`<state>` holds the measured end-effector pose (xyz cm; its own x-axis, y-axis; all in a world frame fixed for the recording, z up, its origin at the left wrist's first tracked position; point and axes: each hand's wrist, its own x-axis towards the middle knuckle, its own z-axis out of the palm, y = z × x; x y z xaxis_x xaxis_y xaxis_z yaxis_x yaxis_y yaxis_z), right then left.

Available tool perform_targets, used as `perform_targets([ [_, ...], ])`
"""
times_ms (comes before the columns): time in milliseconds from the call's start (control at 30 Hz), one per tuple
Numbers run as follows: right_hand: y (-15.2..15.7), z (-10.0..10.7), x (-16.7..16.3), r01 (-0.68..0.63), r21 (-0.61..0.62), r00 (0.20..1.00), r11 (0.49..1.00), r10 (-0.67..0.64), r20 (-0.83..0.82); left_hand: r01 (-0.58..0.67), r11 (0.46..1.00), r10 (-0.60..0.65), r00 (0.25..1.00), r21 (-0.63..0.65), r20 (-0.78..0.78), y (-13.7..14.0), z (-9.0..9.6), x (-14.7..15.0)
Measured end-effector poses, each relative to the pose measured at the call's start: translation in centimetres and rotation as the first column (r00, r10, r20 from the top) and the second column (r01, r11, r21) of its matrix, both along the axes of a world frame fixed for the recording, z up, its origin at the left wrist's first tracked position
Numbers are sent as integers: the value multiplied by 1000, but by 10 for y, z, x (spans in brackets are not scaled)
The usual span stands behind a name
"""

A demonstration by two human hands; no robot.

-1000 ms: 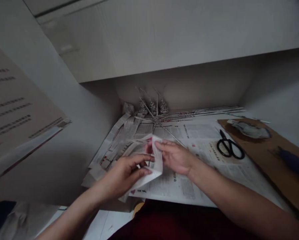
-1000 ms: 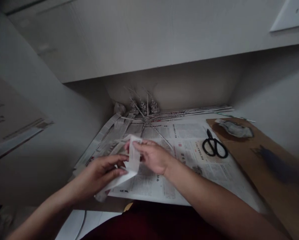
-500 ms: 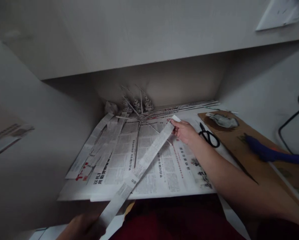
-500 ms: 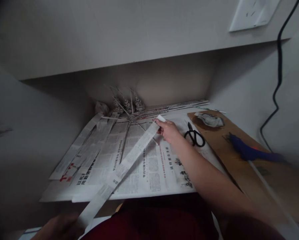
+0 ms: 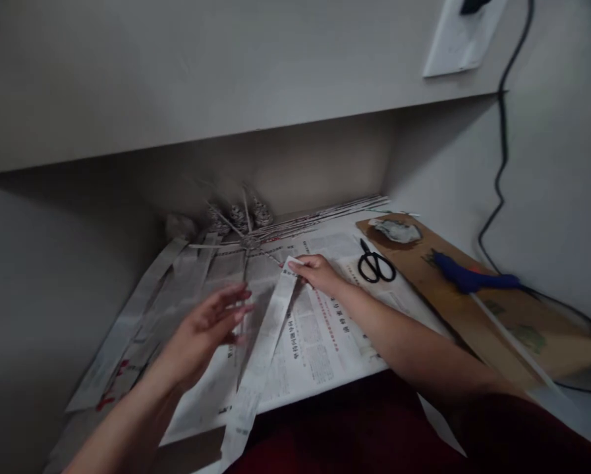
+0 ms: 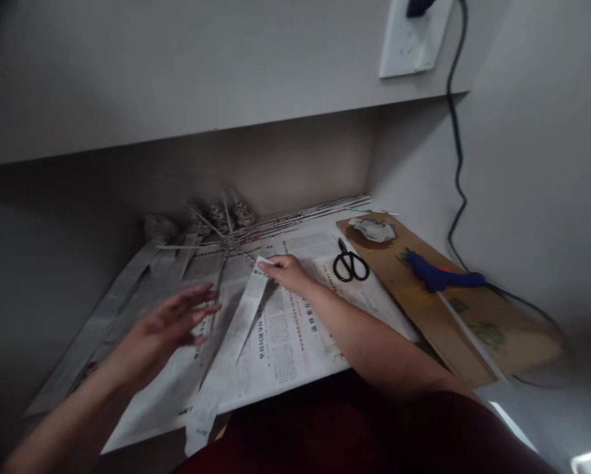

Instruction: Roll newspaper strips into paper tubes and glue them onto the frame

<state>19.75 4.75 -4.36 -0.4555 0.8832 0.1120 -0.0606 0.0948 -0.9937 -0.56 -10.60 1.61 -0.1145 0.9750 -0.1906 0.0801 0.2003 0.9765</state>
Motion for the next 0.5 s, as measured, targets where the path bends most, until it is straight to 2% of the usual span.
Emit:
perform_targets([
  [100,5,-7,-1,71,190,996,979,-60,-61,-44,998,33,969,36,246,66,-10,37],
  [167,10,-14,-1,115,249,992,962,-98,-78,30,1000,-25,933,-8,358,97,-23,56],
  [200,12,-18,0,126,235,991,964,-114,-64,75,997,-59,916,-26,397,107,-31,63],
  [300,17,-27,1,120,109,991,987,-125,45,142,989,-110,889,-38,445,119,-56,74],
  [367,21,-28,5,119,115,982,986,-135,136,120,992,-90,894,-41,439,118,-69,74],
  [433,28,-19,14,168,263,936,950,-237,259,89,996,-67,897,-30,437,116,-77,72],
  [467,33,-12,22,196,368,870,909,-334,361,85,996,-67,896,-21,440,115,-79,70],
  [500,39,-3,32,226,470,759,853,-457,464,89,996,-73,893,-14,443,115,-80,69],
])
